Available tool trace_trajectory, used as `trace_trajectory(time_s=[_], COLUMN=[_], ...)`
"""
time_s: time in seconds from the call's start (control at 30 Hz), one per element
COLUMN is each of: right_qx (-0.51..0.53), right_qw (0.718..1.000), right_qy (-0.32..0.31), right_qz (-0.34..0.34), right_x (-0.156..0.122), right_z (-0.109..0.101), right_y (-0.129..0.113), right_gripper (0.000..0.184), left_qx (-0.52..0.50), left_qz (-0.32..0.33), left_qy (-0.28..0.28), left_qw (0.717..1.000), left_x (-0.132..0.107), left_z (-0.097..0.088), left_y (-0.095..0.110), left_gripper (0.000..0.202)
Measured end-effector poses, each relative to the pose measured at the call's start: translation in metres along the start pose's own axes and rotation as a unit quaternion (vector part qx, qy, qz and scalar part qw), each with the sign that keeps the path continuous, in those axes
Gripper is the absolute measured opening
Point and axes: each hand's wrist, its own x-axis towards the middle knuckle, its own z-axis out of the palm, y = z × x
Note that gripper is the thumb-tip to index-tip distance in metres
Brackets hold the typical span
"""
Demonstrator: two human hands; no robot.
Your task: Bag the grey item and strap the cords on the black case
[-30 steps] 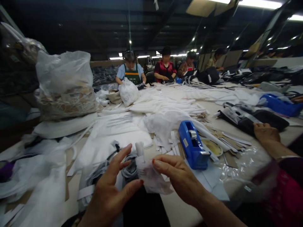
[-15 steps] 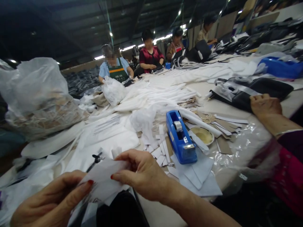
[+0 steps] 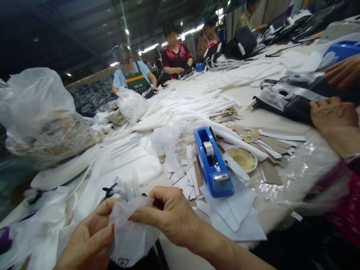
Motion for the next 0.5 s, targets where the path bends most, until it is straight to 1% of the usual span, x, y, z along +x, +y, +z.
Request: trace_trajectory(time_s=[0.07,0.13,0.2,0.27,0.33,0.4,0.43,0.47,0.5], right_qx=[0.004,0.001,-0.011,-0.027,-0.046,-0.067,-0.074,-0.078,-0.079], right_qw=[1.0,1.0,0.999,0.998,0.998,0.997,0.996,0.996,0.996], right_qy=[0.009,0.024,0.042,0.049,0.048,0.042,0.036,0.029,0.017], right_qz=[-0.002,0.005,0.017,0.023,0.017,0.017,0.021,0.028,0.036], right_x=[-0.001,-0.003,-0.005,-0.006,-0.008,-0.009,-0.009,-0.009,-0.01], right_z=[0.0,0.001,0.003,0.007,0.011,0.017,0.02,0.023,0.027], right_y=[0.003,0.006,0.009,0.011,0.014,0.017,0.019,0.021,0.023], right_gripper=[0.036,0.038,0.039,0.041,0.042,0.042,0.042,0.043,0.044], left_qx=[-0.026,-0.046,-0.026,0.055,0.165,0.228,0.224,0.198,0.156], left_qz=[0.021,0.057,0.112,0.188,0.255,0.297,0.299,0.291,0.279], left_qy=[-0.025,-0.022,0.004,0.047,0.092,0.156,0.18,0.194,0.195], left_qw=[0.999,0.997,0.993,0.98,0.948,0.914,0.91,0.916,0.927], left_x=[0.0,-0.005,-0.012,-0.021,-0.028,-0.033,-0.035,-0.036,-0.038], left_z=[0.009,0.018,0.024,0.024,0.02,0.016,0.014,0.012,0.01], left_y=[-0.001,-0.002,-0.006,-0.016,-0.03,-0.042,-0.047,-0.05,-0.052], left_gripper=[0.071,0.083,0.09,0.091,0.087,0.078,0.07,0.059,0.047])
